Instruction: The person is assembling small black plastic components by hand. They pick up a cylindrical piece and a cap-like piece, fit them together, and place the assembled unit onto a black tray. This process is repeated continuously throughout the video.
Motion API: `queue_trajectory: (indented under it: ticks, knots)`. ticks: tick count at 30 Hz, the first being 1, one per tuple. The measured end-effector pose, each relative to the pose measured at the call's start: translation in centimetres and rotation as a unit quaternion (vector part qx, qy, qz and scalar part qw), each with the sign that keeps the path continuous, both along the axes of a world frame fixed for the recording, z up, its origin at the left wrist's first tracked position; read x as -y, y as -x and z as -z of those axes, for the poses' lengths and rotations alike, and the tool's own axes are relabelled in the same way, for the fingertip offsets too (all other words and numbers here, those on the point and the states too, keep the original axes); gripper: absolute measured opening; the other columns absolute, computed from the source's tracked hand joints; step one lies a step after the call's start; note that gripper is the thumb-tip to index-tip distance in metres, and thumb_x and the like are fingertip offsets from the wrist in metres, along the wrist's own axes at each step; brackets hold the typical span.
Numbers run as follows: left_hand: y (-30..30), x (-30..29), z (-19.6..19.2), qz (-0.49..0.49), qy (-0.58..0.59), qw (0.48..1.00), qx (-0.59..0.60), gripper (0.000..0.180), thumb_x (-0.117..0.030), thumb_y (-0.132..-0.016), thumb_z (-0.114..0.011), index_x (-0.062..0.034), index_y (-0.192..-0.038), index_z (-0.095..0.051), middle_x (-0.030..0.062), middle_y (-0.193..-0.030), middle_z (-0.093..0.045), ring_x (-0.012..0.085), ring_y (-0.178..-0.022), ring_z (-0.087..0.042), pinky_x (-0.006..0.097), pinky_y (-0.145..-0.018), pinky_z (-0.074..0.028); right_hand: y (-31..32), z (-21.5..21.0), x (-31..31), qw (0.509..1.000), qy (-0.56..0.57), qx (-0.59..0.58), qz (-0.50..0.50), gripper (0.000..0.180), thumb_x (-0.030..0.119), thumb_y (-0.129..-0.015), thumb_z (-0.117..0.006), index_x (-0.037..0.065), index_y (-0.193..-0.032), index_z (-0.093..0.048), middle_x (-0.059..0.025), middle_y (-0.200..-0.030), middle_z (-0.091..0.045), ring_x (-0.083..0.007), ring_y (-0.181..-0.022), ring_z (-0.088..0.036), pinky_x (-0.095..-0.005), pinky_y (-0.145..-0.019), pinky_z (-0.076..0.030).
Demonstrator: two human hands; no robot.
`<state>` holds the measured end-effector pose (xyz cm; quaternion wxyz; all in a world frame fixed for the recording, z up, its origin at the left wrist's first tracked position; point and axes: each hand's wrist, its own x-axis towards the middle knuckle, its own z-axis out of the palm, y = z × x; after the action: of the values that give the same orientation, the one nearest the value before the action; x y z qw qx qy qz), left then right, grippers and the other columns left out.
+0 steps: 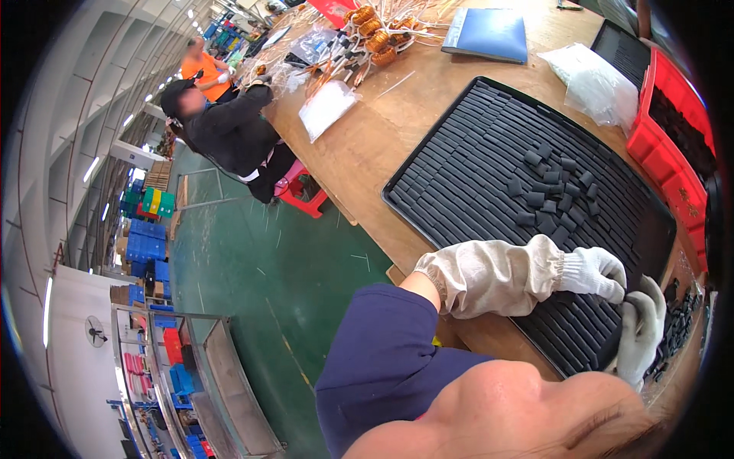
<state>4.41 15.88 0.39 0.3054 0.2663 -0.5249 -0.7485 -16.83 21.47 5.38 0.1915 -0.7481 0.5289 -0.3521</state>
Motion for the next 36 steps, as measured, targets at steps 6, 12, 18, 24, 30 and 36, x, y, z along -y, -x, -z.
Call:
queue_trajectory:
  ticks: [6, 12, 18, 24, 30, 36]
  knots:
    - [0.7, 0.2, 1.1, -0.014, -0.037, 0.998, -0.041, 0.031, -0.024, -0.089, -0.075, -0.0004, -0.108, -0.067, 0.005, -0.092, -0.071, 0.0112, -0.075, -0.066, 0.027, -0.068, -0.055, 10.7, 2.2, -1.5, 0.968, -0.068, -0.18, 0.161, 0.02, 0.006, -0.098, -0.056, 0.0, -0.116, -0.063, -0.0169, -0.11, -0.064, -0.0317, -0.104, -0.062, -0.0379, -0.092, -0.048]
    - [0.6, 0.1, 0.9, 0.011, -0.018, 0.999, -0.04, 0.034, -0.025, -0.088, -0.075, -0.0003, -0.11, -0.067, 0.0056, -0.094, -0.071, 0.0118, -0.076, -0.066, 0.027, -0.069, -0.054, 16.1, 7.8, -4.0, 0.927, -0.126, -0.315, 0.164, 0.022, 0.013, -0.1, -0.052, 0.005, -0.119, -0.06, -0.0182, -0.113, -0.061, -0.0365, -0.105, -0.06, -0.0422, -0.088, -0.048]
    - [0.3, 0.4, 0.7, -0.002, -0.015, 1.0, 0.01, 0.037, -0.027, -0.088, -0.075, -0.0002, -0.112, -0.066, 0.0065, -0.097, -0.071, 0.0127, -0.079, -0.067, 0.028, -0.072, -0.056, 16.9, 8.8, -5.1, 0.958, -0.08, -0.222, 0.162, 0.023, 0.013, -0.1, -0.053, 0.004, -0.12, -0.061, -0.0168, -0.114, -0.062, -0.0358, -0.103, -0.061, -0.0425, -0.089, -0.049]
    - [0.1, 0.2, 0.4, 0.008, 0.0, 1.0, 0.019, 0.046, -0.032, -0.089, -0.072, 0.0004, -0.119, -0.064, 0.0065, -0.1, -0.071, 0.0124, -0.081, -0.066, 0.028, -0.077, -0.054, 16.1, 9.1, -5.2, 0.939, -0.052, -0.309, 0.139, 0.024, 0.011, -0.097, -0.058, 0.004, -0.119, -0.062, -0.0169, -0.115, -0.062, -0.0368, -0.103, -0.061, -0.0435, -0.089, -0.048]
    - [0.0, 0.1, 0.4, 0.014, 0.004, 0.999, 0.035, 0.047, -0.033, -0.09, -0.072, 0.0009, -0.12, -0.063, 0.0075, -0.099, -0.071, 0.0125, -0.081, -0.065, 0.029, -0.078, -0.054, 14.8, 8.3, -5.3, 0.91, -0.074, -0.368, 0.176, 0.02, 0.013, -0.094, -0.062, 0.003, -0.112, -0.062, -0.016, -0.114, -0.063, -0.0352, -0.102, -0.06, -0.043, -0.088, -0.048]
    - [-0.2, 0.2, -0.4, 0.039, 0.022, 0.997, 0.059, 0.043, -0.031, -0.091, -0.071, 0.0002, -0.12, -0.065, 0.0067, -0.097, -0.072, 0.0127, -0.082, -0.066, 0.029, -0.078, -0.053, 13.6, 7.7, -5.5, 0.967, -0.003, -0.118, 0.225, 0.016, 0.011, -0.1, -0.059, 0.005, -0.114, -0.061, -0.011, -0.113, -0.065, -0.024, -0.102, -0.062, -0.0361, -0.091, -0.048]
